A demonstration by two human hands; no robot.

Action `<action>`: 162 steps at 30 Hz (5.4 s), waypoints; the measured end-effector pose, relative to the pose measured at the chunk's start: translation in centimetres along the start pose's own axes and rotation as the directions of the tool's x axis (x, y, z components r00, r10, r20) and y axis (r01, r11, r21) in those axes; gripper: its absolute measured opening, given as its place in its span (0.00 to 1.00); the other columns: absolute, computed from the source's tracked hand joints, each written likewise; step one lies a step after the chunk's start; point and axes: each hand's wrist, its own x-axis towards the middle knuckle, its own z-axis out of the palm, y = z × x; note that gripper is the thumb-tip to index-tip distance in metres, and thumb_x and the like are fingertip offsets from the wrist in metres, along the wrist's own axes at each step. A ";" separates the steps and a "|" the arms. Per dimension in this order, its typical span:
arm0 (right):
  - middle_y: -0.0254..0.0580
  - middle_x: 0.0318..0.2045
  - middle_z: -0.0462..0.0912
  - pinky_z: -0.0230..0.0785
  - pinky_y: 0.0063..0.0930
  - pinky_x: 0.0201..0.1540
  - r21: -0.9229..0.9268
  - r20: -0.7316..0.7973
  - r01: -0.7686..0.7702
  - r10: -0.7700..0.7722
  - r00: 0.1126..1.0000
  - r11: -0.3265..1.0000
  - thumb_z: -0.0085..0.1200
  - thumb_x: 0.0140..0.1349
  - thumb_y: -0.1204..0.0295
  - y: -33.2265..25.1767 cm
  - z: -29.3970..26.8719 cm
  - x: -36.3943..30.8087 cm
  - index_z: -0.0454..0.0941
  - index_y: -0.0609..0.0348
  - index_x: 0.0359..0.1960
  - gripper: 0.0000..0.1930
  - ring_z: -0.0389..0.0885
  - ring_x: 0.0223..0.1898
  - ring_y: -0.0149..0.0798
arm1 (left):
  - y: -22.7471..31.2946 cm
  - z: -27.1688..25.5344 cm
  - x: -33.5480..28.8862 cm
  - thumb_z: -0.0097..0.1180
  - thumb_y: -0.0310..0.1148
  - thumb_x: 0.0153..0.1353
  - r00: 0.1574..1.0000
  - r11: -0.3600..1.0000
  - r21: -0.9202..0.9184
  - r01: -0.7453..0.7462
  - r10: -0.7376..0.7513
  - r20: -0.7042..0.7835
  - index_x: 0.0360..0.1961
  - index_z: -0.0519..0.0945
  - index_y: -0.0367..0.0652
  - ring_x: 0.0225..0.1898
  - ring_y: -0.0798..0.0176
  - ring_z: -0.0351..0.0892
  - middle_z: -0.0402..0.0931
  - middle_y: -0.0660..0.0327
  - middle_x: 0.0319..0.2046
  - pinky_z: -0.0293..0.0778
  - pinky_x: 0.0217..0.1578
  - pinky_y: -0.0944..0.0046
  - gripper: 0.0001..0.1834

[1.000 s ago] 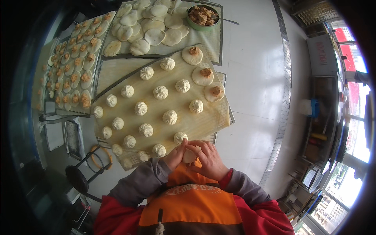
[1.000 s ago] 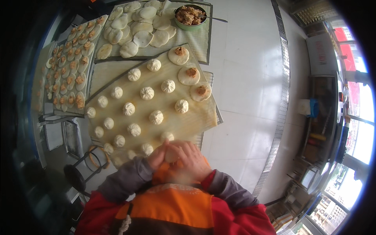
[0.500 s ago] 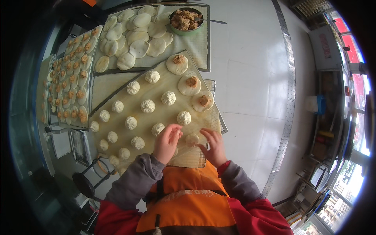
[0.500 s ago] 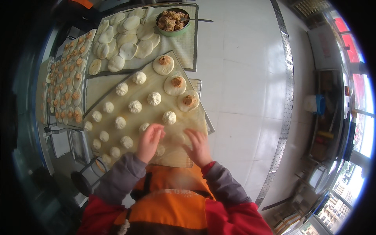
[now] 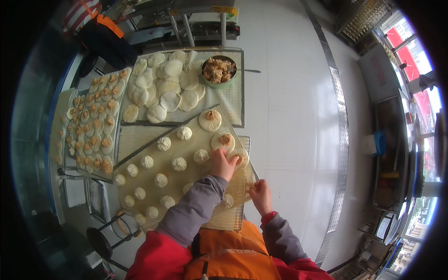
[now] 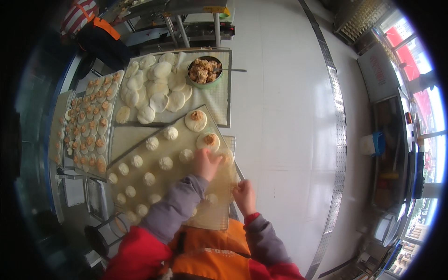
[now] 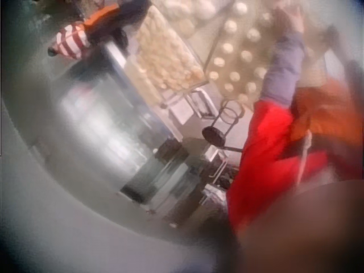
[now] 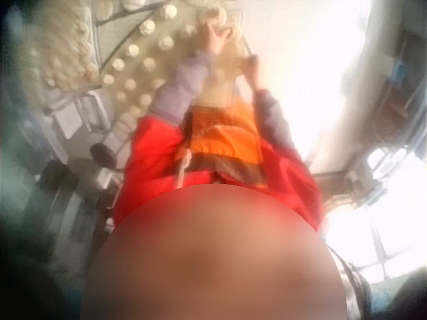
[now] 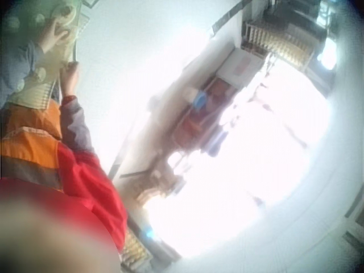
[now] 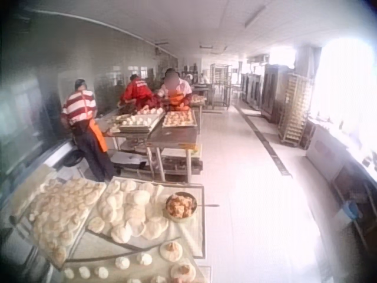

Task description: The person assembles buns by placing filling onto dough circles and pleating them closed. The person places the finished buns onto a tray. The person repeats this process for multiple buns.

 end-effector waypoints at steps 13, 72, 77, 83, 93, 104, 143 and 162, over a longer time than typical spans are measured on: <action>0.45 0.47 0.81 0.72 0.41 0.53 -0.404 0.142 0.648 -0.656 0.741 0.645 0.51 0.58 0.81 -3.4 0.0 8.2 0.77 0.58 0.53 0.19 0.76 0.50 0.51 | 2.7 -1.8 0.9 0.70 0.59 0.50 0.981 0.973 0.201 0.116 -0.143 0.130 0.38 0.75 0.35 0.37 0.43 0.83 0.81 0.44 0.35 0.79 0.38 0.50 0.35; 0.43 0.35 0.85 0.75 0.30 0.40 0.346 0.250 0.332 -0.427 0.869 0.878 0.50 0.73 0.63 -9.8 9.7 -13.9 0.80 0.61 0.47 0.14 0.82 0.34 0.35 | -5.1 -19.3 -18.4 0.42 0.46 0.75 0.991 0.680 -0.727 0.093 0.011 0.136 0.48 0.78 0.47 0.46 0.62 0.76 0.77 0.61 0.43 0.78 0.45 0.59 0.17; 0.42 0.36 0.86 0.76 0.29 0.41 0.419 0.121 0.290 -0.369 0.921 0.861 0.53 0.71 0.64 -9.3 8.4 -13.3 0.83 0.61 0.45 0.13 0.82 0.36 0.34 | -1.4 -21.6 -15.5 0.41 0.49 0.74 0.855 0.334 -0.788 0.517 -0.151 0.497 0.50 0.77 0.45 0.53 0.55 0.75 0.77 0.59 0.49 0.74 0.55 0.48 0.21; 0.41 0.39 0.85 0.75 0.30 0.48 0.575 0.309 0.222 -0.460 0.832 0.788 0.52 0.70 0.66 -9.6 8.5 -12.1 0.77 0.59 0.55 0.16 0.83 0.42 0.35 | 0.5 -21.6 -16.5 0.41 0.52 0.72 0.709 0.125 -0.703 0.700 -0.241 0.663 0.57 0.74 0.46 0.58 0.49 0.73 0.75 0.55 0.54 0.71 0.60 0.42 0.24; 0.46 0.41 0.84 0.73 0.38 0.46 0.428 0.379 0.353 -0.520 0.765 0.832 0.55 0.68 0.61 -7.7 7.9 -10.7 0.81 0.65 0.45 0.17 0.80 0.41 0.42 | 1.1 -18.8 -17.3 0.45 0.46 0.72 0.802 0.485 -0.638 0.598 -0.345 0.489 0.60 0.71 0.46 0.54 0.54 0.74 0.75 0.57 0.53 0.74 0.54 0.49 0.22; 0.49 0.37 0.86 0.75 0.40 0.45 0.427 0.486 0.240 -0.445 0.752 0.872 0.58 0.66 0.57 -5.7 6.1 -10.8 0.82 0.61 0.46 0.19 0.83 0.38 0.42 | 1.9 -16.9 -17.4 0.48 0.39 0.72 0.851 0.721 -0.462 0.516 -0.372 0.371 0.61 0.70 0.44 0.49 0.62 0.77 0.77 0.60 0.50 0.76 0.48 0.58 0.19; 0.50 0.36 0.78 0.74 0.41 0.40 -0.027 0.773 0.733 -0.450 0.446 0.679 0.54 0.64 0.73 -11.3 9.7 -15.3 0.78 0.59 0.42 0.07 0.79 0.36 0.55 | -6.1 -25.4 -21.5 0.45 0.31 0.73 0.693 0.539 -0.584 0.607 0.001 0.721 0.55 0.75 0.38 0.51 0.65 0.76 0.78 0.57 0.51 0.73 0.54 0.65 0.15; 0.49 0.37 0.81 0.75 0.38 0.39 -0.056 0.783 0.787 -0.462 0.416 0.615 0.58 0.61 0.74 -12.3 11.8 -15.6 0.76 0.59 0.43 0.10 0.81 0.37 0.52 | -10.3 -23.8 -22.5 0.47 0.32 0.73 0.805 0.491 -0.715 0.498 0.045 0.591 0.59 0.72 0.38 0.49 0.65 0.77 0.78 0.58 0.50 0.75 0.50 0.65 0.17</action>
